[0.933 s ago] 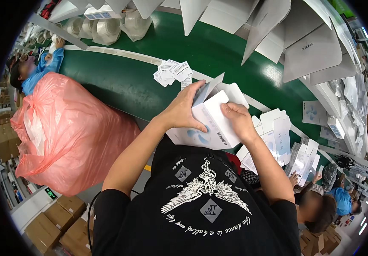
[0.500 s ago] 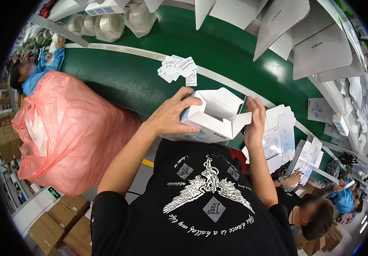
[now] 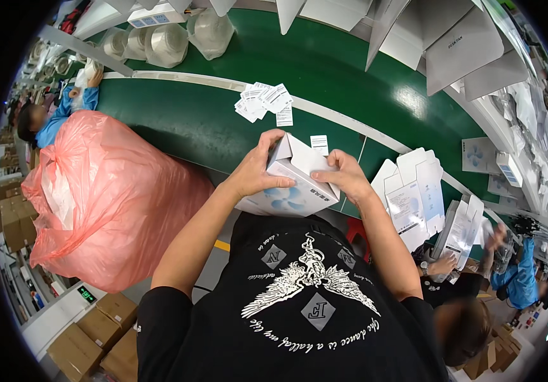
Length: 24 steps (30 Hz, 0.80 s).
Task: Packaging electronic components and manuals into white boxes on an assembly line.
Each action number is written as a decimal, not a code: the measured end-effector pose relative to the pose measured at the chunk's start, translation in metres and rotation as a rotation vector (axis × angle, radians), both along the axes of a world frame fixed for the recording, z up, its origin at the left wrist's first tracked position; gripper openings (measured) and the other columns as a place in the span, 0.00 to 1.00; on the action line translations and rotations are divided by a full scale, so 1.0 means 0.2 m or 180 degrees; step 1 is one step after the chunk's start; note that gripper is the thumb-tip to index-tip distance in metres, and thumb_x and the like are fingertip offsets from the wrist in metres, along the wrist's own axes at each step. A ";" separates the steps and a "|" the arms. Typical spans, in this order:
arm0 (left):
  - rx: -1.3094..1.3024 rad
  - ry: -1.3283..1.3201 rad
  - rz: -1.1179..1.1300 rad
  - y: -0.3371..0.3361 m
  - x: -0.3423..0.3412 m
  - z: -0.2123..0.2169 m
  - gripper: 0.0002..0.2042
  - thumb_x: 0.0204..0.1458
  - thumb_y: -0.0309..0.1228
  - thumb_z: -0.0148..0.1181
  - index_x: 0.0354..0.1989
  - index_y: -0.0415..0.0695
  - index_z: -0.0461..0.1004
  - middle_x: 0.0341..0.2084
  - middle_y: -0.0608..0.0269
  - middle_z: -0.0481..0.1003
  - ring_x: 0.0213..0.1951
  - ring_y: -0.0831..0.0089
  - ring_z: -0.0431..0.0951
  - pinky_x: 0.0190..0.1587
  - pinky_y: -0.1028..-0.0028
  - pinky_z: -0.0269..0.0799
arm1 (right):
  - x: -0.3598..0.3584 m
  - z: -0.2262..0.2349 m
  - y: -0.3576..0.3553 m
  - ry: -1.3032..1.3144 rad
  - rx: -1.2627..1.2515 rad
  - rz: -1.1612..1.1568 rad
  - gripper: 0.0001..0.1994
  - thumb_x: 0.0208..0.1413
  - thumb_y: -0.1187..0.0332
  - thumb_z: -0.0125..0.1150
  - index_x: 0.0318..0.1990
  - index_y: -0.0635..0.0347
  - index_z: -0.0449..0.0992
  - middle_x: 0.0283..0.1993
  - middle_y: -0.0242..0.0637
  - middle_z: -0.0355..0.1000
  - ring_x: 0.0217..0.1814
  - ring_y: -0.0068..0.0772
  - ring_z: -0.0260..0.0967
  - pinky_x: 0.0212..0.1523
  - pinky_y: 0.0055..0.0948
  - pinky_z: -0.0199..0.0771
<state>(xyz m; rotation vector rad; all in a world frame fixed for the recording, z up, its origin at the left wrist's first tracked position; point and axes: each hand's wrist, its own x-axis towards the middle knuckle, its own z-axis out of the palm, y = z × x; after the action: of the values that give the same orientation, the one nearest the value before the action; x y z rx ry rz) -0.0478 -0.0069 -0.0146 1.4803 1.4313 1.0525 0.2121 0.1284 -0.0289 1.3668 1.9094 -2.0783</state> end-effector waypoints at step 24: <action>-0.0547 -0.0610 0.0626 -0.15 -0.44 -0.27 0.65 0.31 0.41 0.91 0.78 0.39 0.51 0.67 0.42 0.67 0.68 0.54 0.69 0.71 0.58 0.66 | -0.56 0.12 0.17 -0.0439 0.0418 0.0052 0.24 0.61 0.58 0.76 0.57 0.65 0.81 0.52 0.42 0.82 0.51 0.30 0.79 0.51 0.31 0.79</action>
<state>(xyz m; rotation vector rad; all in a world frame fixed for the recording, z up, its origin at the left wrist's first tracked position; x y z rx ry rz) -0.1363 -0.0361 -0.0678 1.1037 1.5102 1.1268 0.0993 0.1620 -0.0046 1.4712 2.0234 -1.8277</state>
